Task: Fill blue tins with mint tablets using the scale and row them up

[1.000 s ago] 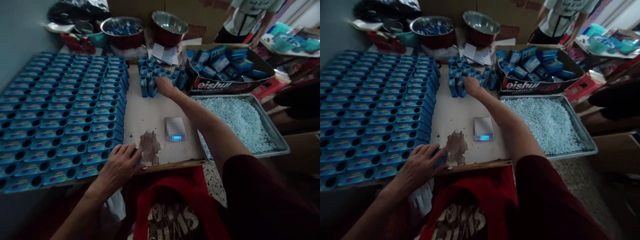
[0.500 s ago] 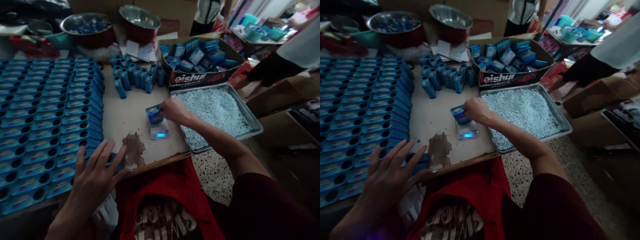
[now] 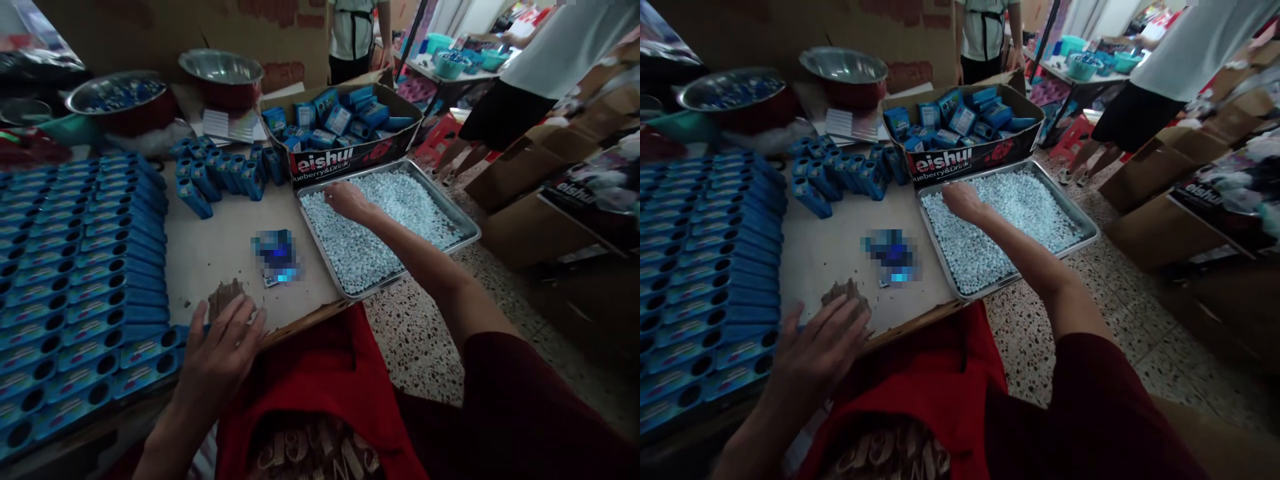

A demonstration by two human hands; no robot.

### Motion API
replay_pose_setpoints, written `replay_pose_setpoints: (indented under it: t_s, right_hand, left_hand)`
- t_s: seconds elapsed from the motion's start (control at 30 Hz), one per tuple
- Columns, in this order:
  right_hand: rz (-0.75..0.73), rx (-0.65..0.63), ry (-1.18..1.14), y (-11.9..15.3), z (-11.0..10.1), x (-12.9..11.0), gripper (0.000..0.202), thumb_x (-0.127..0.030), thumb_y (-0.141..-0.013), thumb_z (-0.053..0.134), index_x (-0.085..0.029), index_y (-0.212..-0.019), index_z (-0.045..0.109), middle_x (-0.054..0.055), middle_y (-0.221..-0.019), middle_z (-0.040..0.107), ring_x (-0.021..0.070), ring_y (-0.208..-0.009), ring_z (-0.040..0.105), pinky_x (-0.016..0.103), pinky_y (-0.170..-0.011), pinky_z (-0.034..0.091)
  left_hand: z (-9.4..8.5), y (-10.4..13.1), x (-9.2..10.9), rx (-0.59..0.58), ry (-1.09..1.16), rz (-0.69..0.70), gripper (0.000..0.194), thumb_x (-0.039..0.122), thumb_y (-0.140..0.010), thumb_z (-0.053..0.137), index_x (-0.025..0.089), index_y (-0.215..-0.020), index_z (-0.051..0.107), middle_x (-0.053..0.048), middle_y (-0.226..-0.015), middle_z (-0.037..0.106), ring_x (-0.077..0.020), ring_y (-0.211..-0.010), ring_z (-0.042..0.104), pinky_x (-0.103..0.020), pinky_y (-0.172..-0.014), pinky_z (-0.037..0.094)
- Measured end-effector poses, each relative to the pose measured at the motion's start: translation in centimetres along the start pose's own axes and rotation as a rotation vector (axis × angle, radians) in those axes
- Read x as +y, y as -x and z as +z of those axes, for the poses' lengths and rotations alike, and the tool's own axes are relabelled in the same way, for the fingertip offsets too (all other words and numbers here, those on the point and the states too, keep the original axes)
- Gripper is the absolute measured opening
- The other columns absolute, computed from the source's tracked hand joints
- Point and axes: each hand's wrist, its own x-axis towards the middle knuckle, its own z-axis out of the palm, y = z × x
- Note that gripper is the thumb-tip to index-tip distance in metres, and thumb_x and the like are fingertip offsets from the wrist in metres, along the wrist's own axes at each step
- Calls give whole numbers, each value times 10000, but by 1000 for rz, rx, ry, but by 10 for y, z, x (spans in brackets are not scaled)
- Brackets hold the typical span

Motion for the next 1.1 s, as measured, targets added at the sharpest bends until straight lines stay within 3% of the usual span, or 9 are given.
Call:
replay_pose_setpoints:
  t_s: [0.1,0.17,0.33,0.53,0.67,0.73,0.8,0.93,1.1]
  right_hand:
    - [-83,-99,62,-20,21,30,482,-273,-1156,565,-141,-1601,695,232,-1770,581,394,-1559,531,492,-1207,471]
    - [-88,-151,84,-24,33,34,535,-347,-1174,538,-140,-1657,635,238,-1817,521,422,-1597,489,531,-1246,442]
    - [-94,-201,158,-6,41,23,511,-327,-1129,581,-91,-1569,686,281,-1623,677,447,-1489,595,513,-1148,496]
    - [-147,-201,119,18,22,33,410,-248,-1035,747,-207,-1435,825,170,-1414,833,385,-1282,770,413,-972,544]
    - [-77,-154,-166,17,15,49,257,-130,-942,817,-175,-1192,862,95,-1046,857,275,-953,816,339,-831,529]
    - [30,-178,-425,18,15,55,168,-66,-886,837,-166,-1017,805,19,-781,754,184,-692,733,293,-698,490]
    - [159,-231,-723,21,15,58,215,-64,-843,889,-179,-938,734,-33,-648,656,141,-558,650,259,-580,420]
    - [353,-265,-1160,30,11,60,330,-100,-765,972,-193,-943,711,7,-773,750,149,-643,742,215,-507,362]
    - [396,-259,-1504,37,11,53,291,-108,-756,906,-225,-915,693,9,-910,788,104,-673,676,198,-558,399]
  left_hand:
    - [4,1,5,0,4,4,553,78,-1042,730,272,-1559,696,-180,-1532,797,-421,-1441,769,-802,-1393,407]
    - [6,2,7,-2,14,-10,549,71,-1036,722,278,-1545,703,-174,-1520,805,-409,-1438,772,-792,-1398,407]
    - [11,10,5,-55,-20,-26,418,76,-1054,711,238,-1436,758,-181,-1470,827,-383,-1405,789,-746,-1383,449]
    - [22,11,7,-60,-2,-39,330,56,-1075,674,172,-1355,806,-212,-1460,818,-379,-1402,776,-710,-1364,484]
    - [21,8,3,-59,35,-58,386,50,-1064,694,169,-1418,793,-203,-1529,785,-365,-1427,757,-641,-1354,513]
    - [20,9,0,-53,61,-83,392,53,-1065,702,178,-1425,791,-192,-1531,784,-352,-1401,769,-604,-1325,548]
    - [22,12,-1,-25,112,-129,348,83,-1087,701,192,-1402,800,-177,-1496,800,-336,-1354,791,-564,-1275,597]
    - [41,10,3,75,356,-336,278,207,-1098,766,224,-1372,812,-140,-1406,832,-313,-1280,820,-485,-1140,686]
    - [78,-20,-1,294,705,-843,532,293,-972,903,218,-1472,739,-109,-1314,837,-280,-1213,832,-462,-1099,704]
